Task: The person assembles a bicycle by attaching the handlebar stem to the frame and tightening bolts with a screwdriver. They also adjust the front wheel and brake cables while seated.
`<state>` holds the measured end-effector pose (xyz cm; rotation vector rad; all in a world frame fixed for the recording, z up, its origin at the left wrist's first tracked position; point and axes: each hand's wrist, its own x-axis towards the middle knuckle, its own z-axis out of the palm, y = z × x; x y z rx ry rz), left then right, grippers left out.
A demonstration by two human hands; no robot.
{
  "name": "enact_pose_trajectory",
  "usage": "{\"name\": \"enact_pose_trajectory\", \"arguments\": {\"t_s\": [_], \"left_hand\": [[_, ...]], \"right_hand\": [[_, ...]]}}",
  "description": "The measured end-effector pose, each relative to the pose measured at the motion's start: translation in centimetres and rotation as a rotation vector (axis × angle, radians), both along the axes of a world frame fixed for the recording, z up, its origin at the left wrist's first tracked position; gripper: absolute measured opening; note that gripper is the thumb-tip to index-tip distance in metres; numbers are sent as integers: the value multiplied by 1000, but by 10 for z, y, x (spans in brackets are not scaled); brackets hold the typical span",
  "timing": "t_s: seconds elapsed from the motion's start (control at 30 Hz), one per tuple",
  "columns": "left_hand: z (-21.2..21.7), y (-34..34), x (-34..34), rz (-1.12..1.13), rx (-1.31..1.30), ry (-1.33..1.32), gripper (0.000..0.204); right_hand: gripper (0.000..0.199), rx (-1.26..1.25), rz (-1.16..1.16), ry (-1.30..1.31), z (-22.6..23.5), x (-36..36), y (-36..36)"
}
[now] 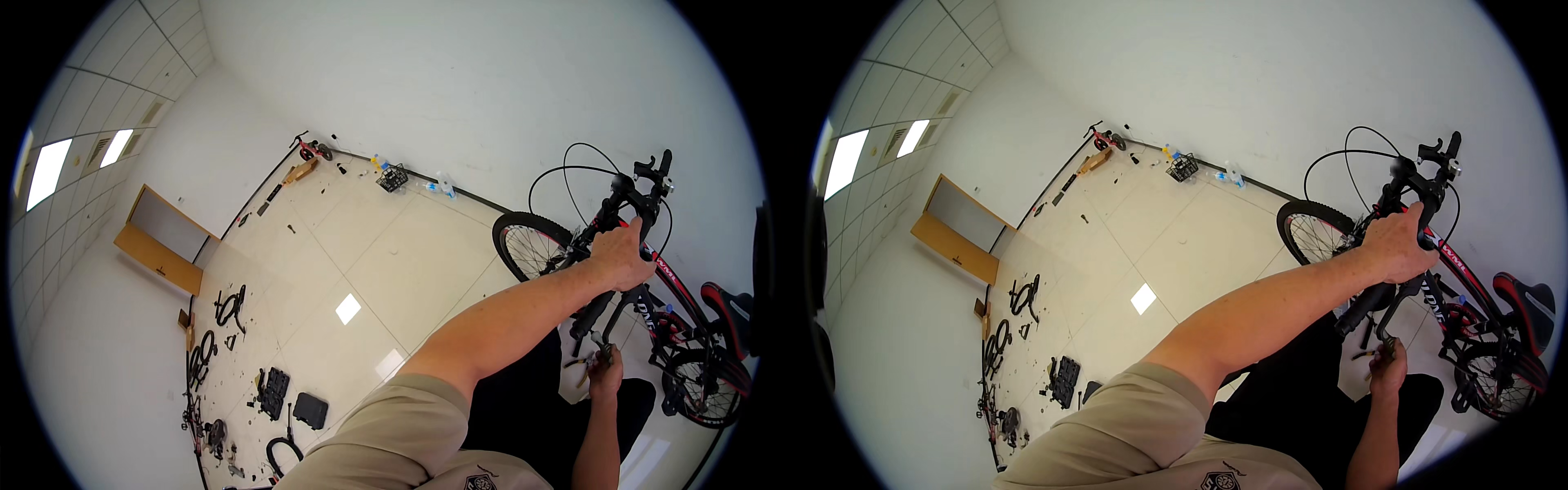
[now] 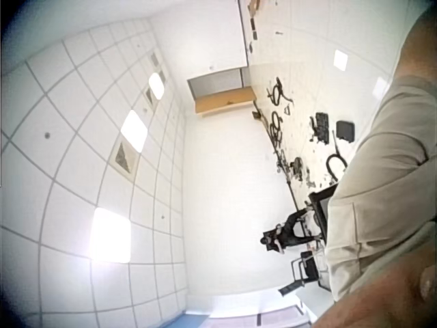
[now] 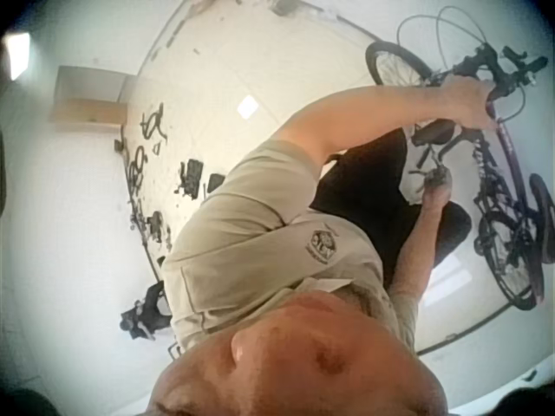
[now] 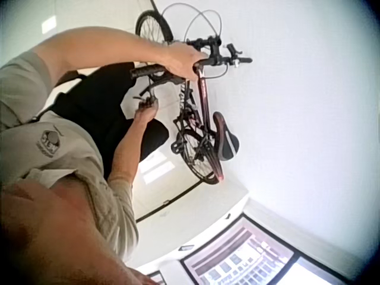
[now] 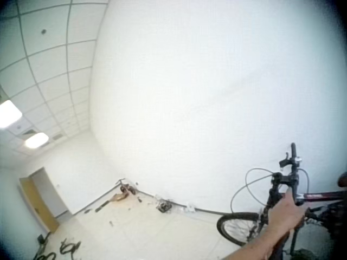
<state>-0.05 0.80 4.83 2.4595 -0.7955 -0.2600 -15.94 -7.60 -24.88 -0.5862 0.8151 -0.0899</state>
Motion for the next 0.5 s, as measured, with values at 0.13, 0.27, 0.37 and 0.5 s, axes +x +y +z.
{"name": "enact_pose_trajectory", "arguments": {"t_s": [0.13,0.27,0.37,0.5], "left_hand": [[-4,1,2,14,-90,13,74],[-3,-1,2,41,-104,51,71],[3,0,0,53,-83,80,72],[-1,0,0,70,-138,88,74]], "right_hand": [[22,-3,8,-12,0,0,0],[24,-2,-6,-11,2,0,1],[25,0,-16,-11,4,0,1],[24,15,-24,-7,2,1,0]]}}
